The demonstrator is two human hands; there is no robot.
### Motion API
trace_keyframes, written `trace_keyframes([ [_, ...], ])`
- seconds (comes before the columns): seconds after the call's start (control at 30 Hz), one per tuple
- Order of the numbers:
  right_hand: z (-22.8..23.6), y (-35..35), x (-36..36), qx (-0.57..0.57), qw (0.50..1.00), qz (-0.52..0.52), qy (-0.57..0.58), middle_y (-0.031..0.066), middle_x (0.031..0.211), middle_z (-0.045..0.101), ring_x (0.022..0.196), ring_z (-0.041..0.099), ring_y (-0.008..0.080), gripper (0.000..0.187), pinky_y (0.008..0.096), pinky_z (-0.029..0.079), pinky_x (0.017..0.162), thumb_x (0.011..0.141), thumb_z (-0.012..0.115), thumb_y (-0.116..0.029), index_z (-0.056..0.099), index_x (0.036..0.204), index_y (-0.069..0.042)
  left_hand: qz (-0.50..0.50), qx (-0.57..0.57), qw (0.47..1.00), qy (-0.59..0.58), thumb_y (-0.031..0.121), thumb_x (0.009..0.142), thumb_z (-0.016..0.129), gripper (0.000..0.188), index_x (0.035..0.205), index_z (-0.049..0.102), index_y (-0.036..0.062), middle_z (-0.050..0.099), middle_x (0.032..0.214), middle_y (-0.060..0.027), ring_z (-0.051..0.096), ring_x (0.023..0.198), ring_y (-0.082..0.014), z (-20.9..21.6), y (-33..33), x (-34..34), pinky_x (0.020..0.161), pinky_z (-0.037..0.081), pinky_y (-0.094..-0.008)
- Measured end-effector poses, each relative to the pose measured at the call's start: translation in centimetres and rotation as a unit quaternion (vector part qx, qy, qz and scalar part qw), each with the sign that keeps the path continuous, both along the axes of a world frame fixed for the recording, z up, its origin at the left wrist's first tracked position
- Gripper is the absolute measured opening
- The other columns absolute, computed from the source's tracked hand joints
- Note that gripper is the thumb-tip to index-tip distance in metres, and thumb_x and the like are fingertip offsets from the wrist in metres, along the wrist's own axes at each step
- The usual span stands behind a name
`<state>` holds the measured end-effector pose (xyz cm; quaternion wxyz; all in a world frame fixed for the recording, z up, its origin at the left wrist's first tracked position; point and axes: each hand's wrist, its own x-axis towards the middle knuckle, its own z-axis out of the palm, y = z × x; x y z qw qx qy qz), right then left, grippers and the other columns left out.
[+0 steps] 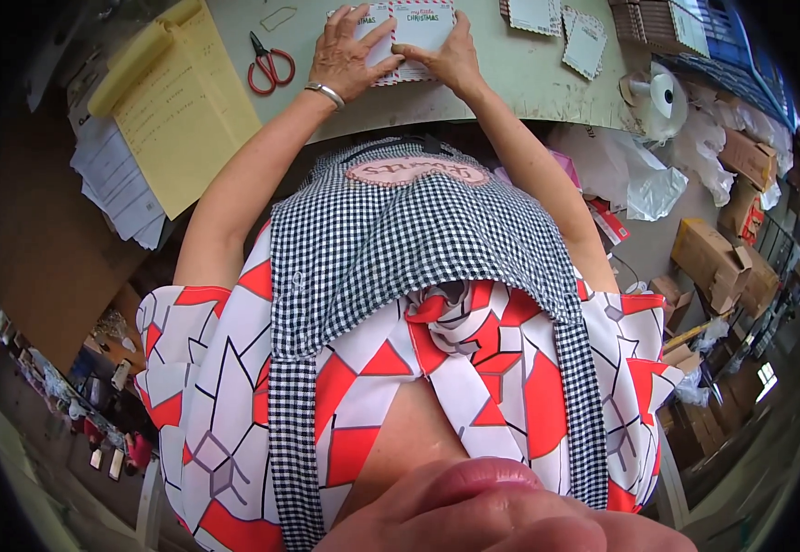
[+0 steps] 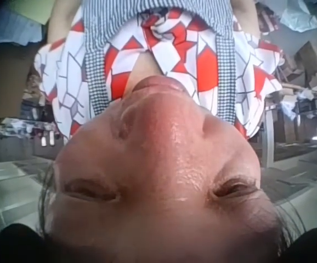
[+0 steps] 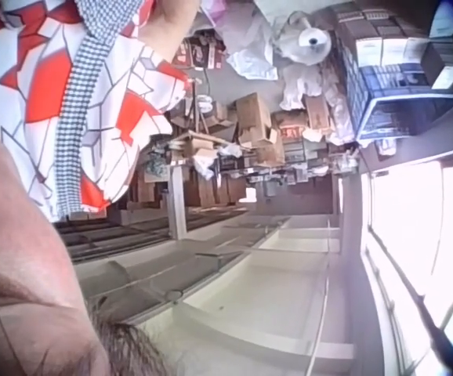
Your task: Organizing and sorting small printed paper slips on a desk.
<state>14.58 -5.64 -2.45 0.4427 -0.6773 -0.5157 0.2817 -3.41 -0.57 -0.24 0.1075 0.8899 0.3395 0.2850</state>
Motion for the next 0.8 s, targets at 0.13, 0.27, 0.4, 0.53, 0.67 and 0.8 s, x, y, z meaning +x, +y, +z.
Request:
trace_keyframes([
  [0.13, 4.7, 0.3, -0.6, -0.108, 0.990, -0.001, -0.089, 0.0289, 0.125, 0.041, 0.113, 0.045, 0.0433, 0.122, 0.0473, 0.038, 0.097, 0.054, 0.084, -0.043, 0.012, 0.142, 0.000, 0.040, -0.029, 0.990, 0.130, 0.045, 0.070, 0.067, 0.061, 0.122, 0.057, 0.0151, 0.038, 0.132, -0.0223, 0.029, 0.125, -0.0407, 2.2, -0.8, 0.3, 0.107, 0.026, -0.0474],
  [0.27, 3.4, 0.5, -0.8, -0.080, 0.993, -0.027, -0.080, 0.0290, 0.126, 0.040, 0.113, 0.044, 0.0435, 0.122, 0.0470, 0.038, 0.097, 0.055, 0.084, -0.042, 0.011, 0.142, 0.000, -0.044, -0.005, 0.994, -0.103, 0.045, 0.071, 0.066, 0.060, 0.121, 0.057, 0.0142, 0.038, 0.132, -0.0222, 0.029, 0.125, -0.0404, 0.2, -0.4, 0.3, 0.107, 0.026, -0.0475],
  [0.4, 2.8, 0.3, -0.3, -0.058, 0.996, -0.020, -0.070, 0.0291, 0.126, 0.040, 0.115, 0.042, 0.0434, 0.119, 0.0468, 0.036, 0.098, 0.057, 0.083, -0.040, 0.011, 0.142, 0.000, 0.036, -0.043, 0.992, 0.111, 0.044, 0.073, 0.065, 0.058, 0.121, 0.057, 0.0136, 0.037, 0.133, -0.0218, 0.028, 0.126, -0.0403, 2.3, -1.1, 0.9, 0.107, 0.025, -0.0476],
  [0.53, 2.3, 0.6, -0.8, -0.024, 0.998, -0.017, -0.062, 0.0291, 0.125, 0.040, 0.114, 0.042, 0.0436, 0.117, 0.0470, 0.036, 0.098, 0.058, 0.083, -0.038, 0.011, 0.142, 0.001, -0.040, -0.026, 0.993, -0.109, 0.044, 0.073, 0.065, 0.058, 0.122, 0.057, 0.0136, 0.036, 0.133, -0.0214, 0.028, 0.126, -0.0402, 0.3, -0.4, 0.3, 0.107, 0.025, -0.0475],
  [0.67, 2.1, 0.7, -0.7, -0.034, 0.998, -0.025, -0.055, 0.0291, 0.124, 0.040, 0.114, 0.042, 0.0437, 0.117, 0.0471, 0.036, 0.097, 0.059, 0.083, -0.038, 0.010, 0.142, 0.001, -0.042, -0.024, 0.993, -0.109, 0.043, 0.073, 0.065, 0.058, 0.121, 0.057, 0.0138, 0.036, 0.133, -0.0211, 0.029, 0.126, -0.0401, 0.1, -0.4, 0.4, 0.107, 0.026, -0.0475],
  [0.8, 3.3, 0.4, -0.6, -0.075, 0.995, -0.018, -0.067, 0.0293, 0.125, 0.040, 0.114, 0.042, 0.0437, 0.117, 0.0472, 0.035, 0.098, 0.059, 0.082, -0.038, 0.009, 0.142, 0.001, 0.040, -0.038, 0.991, 0.119, 0.042, 0.072, 0.066, 0.058, 0.121, 0.057, 0.0136, 0.036, 0.133, -0.0208, 0.028, 0.126, -0.0405, 2.5, -1.1, 0.9, 0.106, 0.027, -0.0477],
])
